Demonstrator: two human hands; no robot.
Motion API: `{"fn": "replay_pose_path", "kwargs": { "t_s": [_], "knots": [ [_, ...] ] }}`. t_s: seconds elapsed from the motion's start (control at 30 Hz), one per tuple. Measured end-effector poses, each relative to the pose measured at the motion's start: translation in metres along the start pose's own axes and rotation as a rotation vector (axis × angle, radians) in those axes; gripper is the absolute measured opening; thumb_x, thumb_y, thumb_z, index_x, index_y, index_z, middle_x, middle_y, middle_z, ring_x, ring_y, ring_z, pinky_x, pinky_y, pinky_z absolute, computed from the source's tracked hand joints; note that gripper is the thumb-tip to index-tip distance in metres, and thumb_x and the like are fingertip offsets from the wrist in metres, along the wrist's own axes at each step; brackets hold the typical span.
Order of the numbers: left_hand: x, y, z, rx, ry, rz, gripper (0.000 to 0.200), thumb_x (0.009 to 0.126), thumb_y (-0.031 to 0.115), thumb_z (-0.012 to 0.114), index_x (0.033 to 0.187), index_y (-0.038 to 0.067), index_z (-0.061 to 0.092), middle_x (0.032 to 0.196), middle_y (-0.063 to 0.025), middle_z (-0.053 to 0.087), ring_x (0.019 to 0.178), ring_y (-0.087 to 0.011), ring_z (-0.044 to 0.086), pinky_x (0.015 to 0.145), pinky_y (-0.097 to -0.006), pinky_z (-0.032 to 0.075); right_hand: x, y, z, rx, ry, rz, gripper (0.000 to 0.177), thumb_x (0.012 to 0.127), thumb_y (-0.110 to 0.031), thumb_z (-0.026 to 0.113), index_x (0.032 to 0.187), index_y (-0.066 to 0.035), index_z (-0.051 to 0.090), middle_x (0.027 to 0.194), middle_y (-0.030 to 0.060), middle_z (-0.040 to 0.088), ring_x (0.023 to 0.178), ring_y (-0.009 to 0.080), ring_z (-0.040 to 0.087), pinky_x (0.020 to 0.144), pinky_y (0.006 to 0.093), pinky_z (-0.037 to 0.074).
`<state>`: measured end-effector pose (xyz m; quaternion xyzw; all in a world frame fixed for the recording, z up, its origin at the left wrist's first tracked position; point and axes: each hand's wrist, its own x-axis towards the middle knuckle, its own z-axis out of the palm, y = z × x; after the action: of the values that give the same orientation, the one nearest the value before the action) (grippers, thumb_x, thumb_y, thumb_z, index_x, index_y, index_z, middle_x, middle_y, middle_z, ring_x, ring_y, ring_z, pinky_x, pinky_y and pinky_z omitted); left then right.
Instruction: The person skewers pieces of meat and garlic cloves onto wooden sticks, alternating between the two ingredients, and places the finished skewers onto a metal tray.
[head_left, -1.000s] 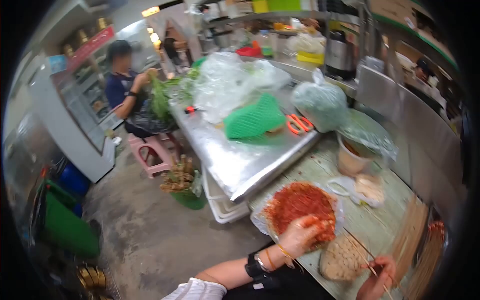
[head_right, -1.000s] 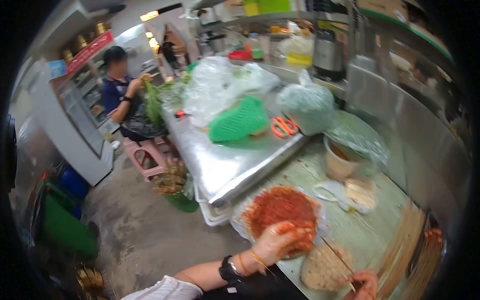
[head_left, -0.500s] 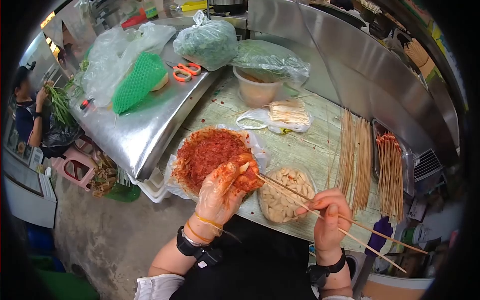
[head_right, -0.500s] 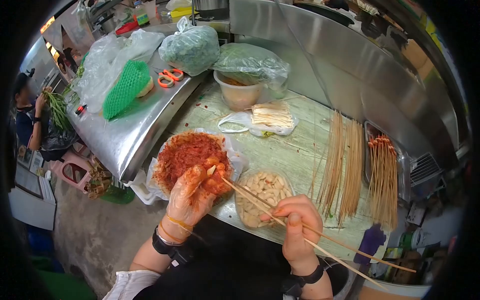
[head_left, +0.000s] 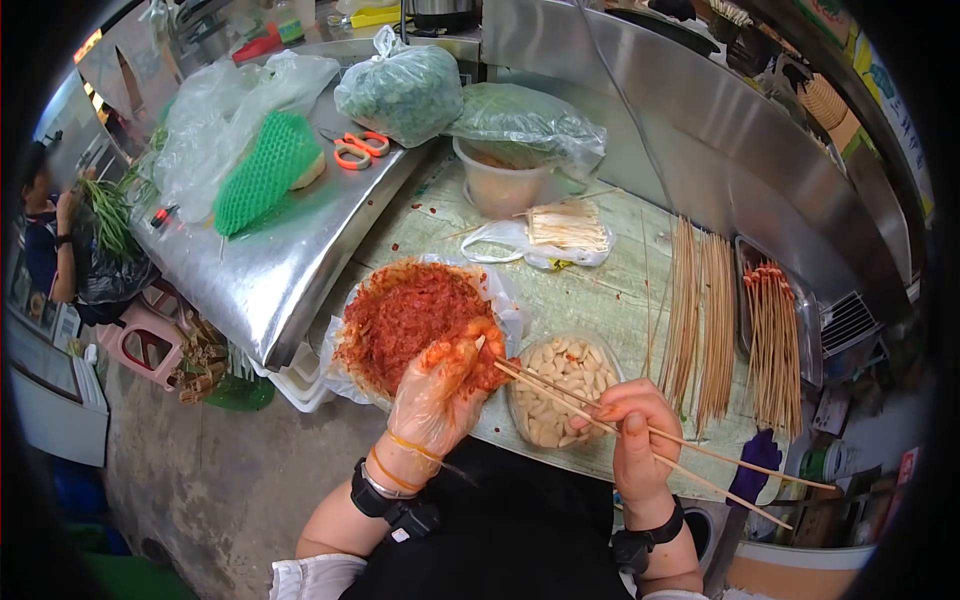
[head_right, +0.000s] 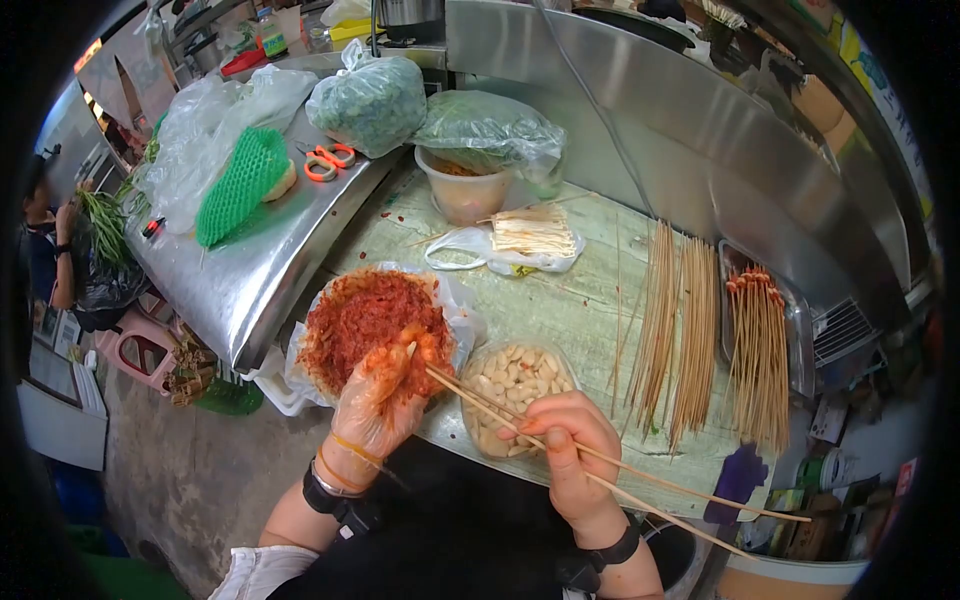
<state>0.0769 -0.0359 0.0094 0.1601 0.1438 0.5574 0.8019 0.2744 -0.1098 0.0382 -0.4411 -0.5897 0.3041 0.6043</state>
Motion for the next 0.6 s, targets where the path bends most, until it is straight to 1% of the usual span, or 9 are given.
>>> {"fn": "replay_pose_path", "kwargs": {
  "t_s": [0.03, 0.1, 0.17, 0.23, 0.27, 0.37, 0.43, 0.5, 0.6],
  "knots": [
    [0.000, 0.000, 0.000, -0.010, 0.007, -0.014, 0.032, 0.092, 0.010, 0.055, 0.119, -0.004, 0.048, 0.111, -0.0132, 0.054, 0.101, -0.0204, 0.056, 0.092, -0.0340, 0.048, -0.001, 0.003, 0.000, -0.001, 0.000, -0.002, 0.031, 0.096, -0.028, 0.047, 0.084, -0.002, 0.058, 0.085, 0.0121, 0.058, 0.075, 0.0189, 0.059, 0.069, 0.0298, 0.048],
    [0.000, -0.001, 0.001, -0.043, -0.013, -0.016, 0.031, 0.092, 0.010, 0.055, 0.119, -0.004, 0.048, 0.111, -0.0131, 0.054, 0.101, -0.0206, 0.056, 0.091, -0.0341, 0.048, -0.002, 0.007, -0.002, 0.022, -0.003, -0.016, 0.032, 0.097, -0.028, 0.046, 0.083, -0.001, 0.054, 0.083, 0.0123, 0.051, 0.068, 0.0206, 0.060, 0.068, 0.0336, 0.053],
    [-0.001, -0.001, -0.001, -0.074, -0.029, -0.017, 0.030, 0.092, 0.010, 0.054, 0.119, -0.003, 0.048, 0.111, -0.0131, 0.054, 0.102, -0.0208, 0.056, 0.091, -0.0341, 0.049, -0.002, 0.007, 0.001, 0.032, 0.001, -0.026, 0.032, 0.097, -0.029, 0.046, 0.082, -0.001, 0.054, 0.082, 0.0118, 0.051, 0.068, 0.0204, 0.060, 0.067, 0.0330, 0.053],
    [-0.001, -0.003, -0.009, -0.151, -0.045, -0.040, 0.034, 0.090, 0.008, 0.056, 0.122, -0.003, 0.049, 0.120, -0.0172, 0.055, 0.111, -0.0267, 0.054, 0.097, -0.0399, 0.045, -0.002, 0.009, 0.001, 0.043, 0.004, -0.036, 0.033, 0.096, -0.030, 0.047, 0.082, -0.001, 0.054, 0.082, 0.0114, 0.051, 0.068, 0.0203, 0.061, 0.067, 0.0324, 0.052],
    [-0.001, -0.003, -0.010, -0.152, -0.046, -0.039, 0.034, 0.090, 0.008, 0.056, 0.122, -0.003, 0.049, 0.120, -0.0172, 0.055, 0.111, -0.0267, 0.054, 0.097, -0.0399, 0.045, -0.002, 0.010, -0.001, 0.031, 0.002, -0.048, 0.033, 0.096, -0.030, 0.047, 0.081, -0.002, 0.055, 0.082, 0.0111, 0.051, 0.067, 0.0198, 0.061, 0.067, 0.0317, 0.052],
    [-0.003, -0.003, -0.009, -0.219, -0.067, -0.083, 0.034, 0.090, 0.008, 0.055, 0.122, -0.003, 0.050, 0.121, -0.0171, 0.055, 0.111, -0.0263, 0.054, 0.096, -0.0396, 0.046, 0.002, 0.004, 0.001, 0.042, -0.003, -0.045, 0.034, 0.096, -0.032, 0.048, 0.081, -0.003, 0.055, 0.081, 0.0106, 0.052, 0.066, 0.0190, 0.061, 0.066, 0.0309, 0.051],
    [-0.005, -0.003, -0.002, -0.131, 0.009, -0.084, 0.031, 0.093, 0.010, 0.053, 0.121, -0.001, 0.046, 0.112, -0.0118, 0.055, 0.102, -0.0201, 0.056, 0.087, -0.0333, 0.050, 0.005, -0.003, 0.000, 0.065, -0.005, -0.032, 0.034, 0.096, -0.032, 0.048, 0.080, -0.003, 0.055, 0.080, 0.0104, 0.053, 0.066, 0.0187, 0.061, 0.067, 0.0308, 0.051],
    [-0.004, -0.005, -0.007, -0.097, -0.006, -0.074, 0.031, 0.093, 0.010, 0.053, 0.121, -0.002, 0.047, 0.112, -0.0121, 0.055, 0.102, -0.0201, 0.056, 0.087, -0.0332, 0.050, 0.007, -0.009, -0.002, -0.161, -0.111, -0.068, 0.032, 0.096, -0.030, 0.048, 0.081, -0.003, 0.056, 0.083, 0.0108, 0.056, 0.068, 0.0186, 0.060, 0.067, 0.0300, 0.050],
    [0.001, -0.010, -0.019, -0.049, 0.004, -0.051, 0.030, 0.093, 0.008, 0.053, 0.120, -0.003, 0.048, 0.111, -0.0130, 0.057, 0.100, -0.0206, 0.057, 0.086, -0.0329, 0.051, 0.010, -0.010, 0.003, -0.226, -0.174, -0.147, 0.026, 0.095, -0.025, 0.049, 0.084, -0.003, 0.059, 0.085, 0.0112, 0.058, 0.071, 0.0190, 0.059, 0.064, 0.0292, 0.048]
  ]
}}
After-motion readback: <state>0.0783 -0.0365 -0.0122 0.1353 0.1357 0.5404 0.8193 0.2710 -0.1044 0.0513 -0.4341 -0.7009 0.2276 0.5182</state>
